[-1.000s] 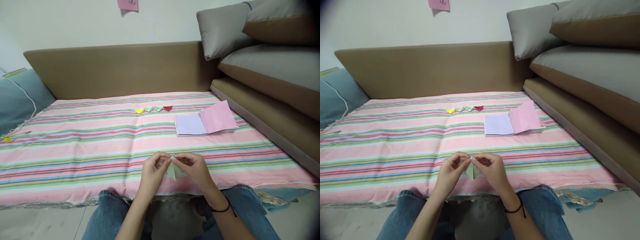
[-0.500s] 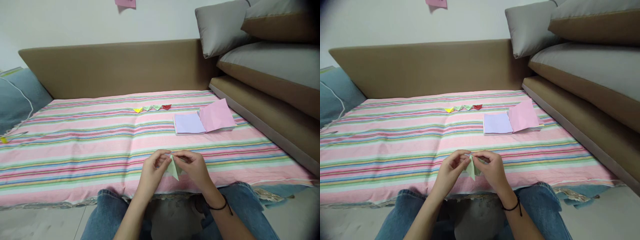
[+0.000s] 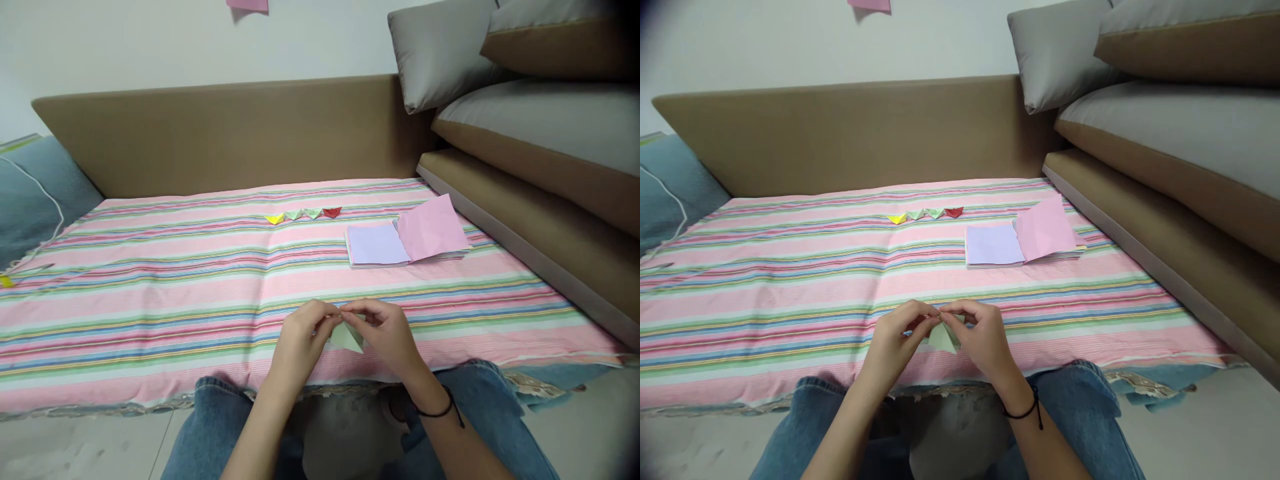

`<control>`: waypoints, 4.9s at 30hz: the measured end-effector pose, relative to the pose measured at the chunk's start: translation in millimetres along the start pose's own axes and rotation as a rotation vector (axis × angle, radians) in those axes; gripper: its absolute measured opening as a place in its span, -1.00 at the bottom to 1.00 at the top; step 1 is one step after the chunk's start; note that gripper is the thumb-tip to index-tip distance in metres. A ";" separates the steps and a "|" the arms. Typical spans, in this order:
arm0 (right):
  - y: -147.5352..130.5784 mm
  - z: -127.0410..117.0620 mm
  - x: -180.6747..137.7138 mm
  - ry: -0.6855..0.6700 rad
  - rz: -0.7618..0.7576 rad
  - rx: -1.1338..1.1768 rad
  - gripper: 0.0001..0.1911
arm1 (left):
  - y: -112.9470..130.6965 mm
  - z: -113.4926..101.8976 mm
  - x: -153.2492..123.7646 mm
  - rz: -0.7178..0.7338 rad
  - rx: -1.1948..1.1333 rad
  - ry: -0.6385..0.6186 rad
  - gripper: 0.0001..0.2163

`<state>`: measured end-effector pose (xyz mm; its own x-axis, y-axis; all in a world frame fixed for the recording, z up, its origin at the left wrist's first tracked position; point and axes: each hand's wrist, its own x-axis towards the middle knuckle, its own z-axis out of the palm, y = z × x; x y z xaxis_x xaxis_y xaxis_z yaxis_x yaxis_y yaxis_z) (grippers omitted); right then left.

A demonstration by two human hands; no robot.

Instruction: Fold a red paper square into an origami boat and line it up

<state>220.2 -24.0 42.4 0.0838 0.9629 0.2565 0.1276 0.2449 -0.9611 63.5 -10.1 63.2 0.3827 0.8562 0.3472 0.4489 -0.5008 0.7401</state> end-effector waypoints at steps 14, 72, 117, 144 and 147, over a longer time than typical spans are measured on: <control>-1.6 -0.8 0.0 -0.190 0.242 0.258 -0.70 | 3.3 -2.3 3.7 -0.279 -0.520 0.226 -0.87; 2.4 -17.7 -3.2 -0.259 0.145 0.316 -0.68 | 1.2 -11.4 -3.1 -0.388 -0.646 -0.006 -0.82; 1.1 -11.3 -5.5 -0.106 -0.046 0.252 -0.93 | -6.1 -2.1 -6.6 -0.186 -0.541 0.067 -0.93; -4.8 -11.7 -6.8 -0.119 0.172 0.289 -0.79 | 0.4 -7.9 -4.2 -0.241 -0.621 0.114 -0.90; -6.4 -11.8 -6.0 -0.073 0.182 0.275 -0.81 | -1.2 -7.0 -3.8 -0.234 -0.584 0.074 -0.88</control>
<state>230.6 -32.7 48.3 0.0081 0.9967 0.0802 -0.1548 0.0804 -0.9847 55.9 -11.9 65.1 0.2617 0.9515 0.1618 -0.0089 -0.1653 0.9862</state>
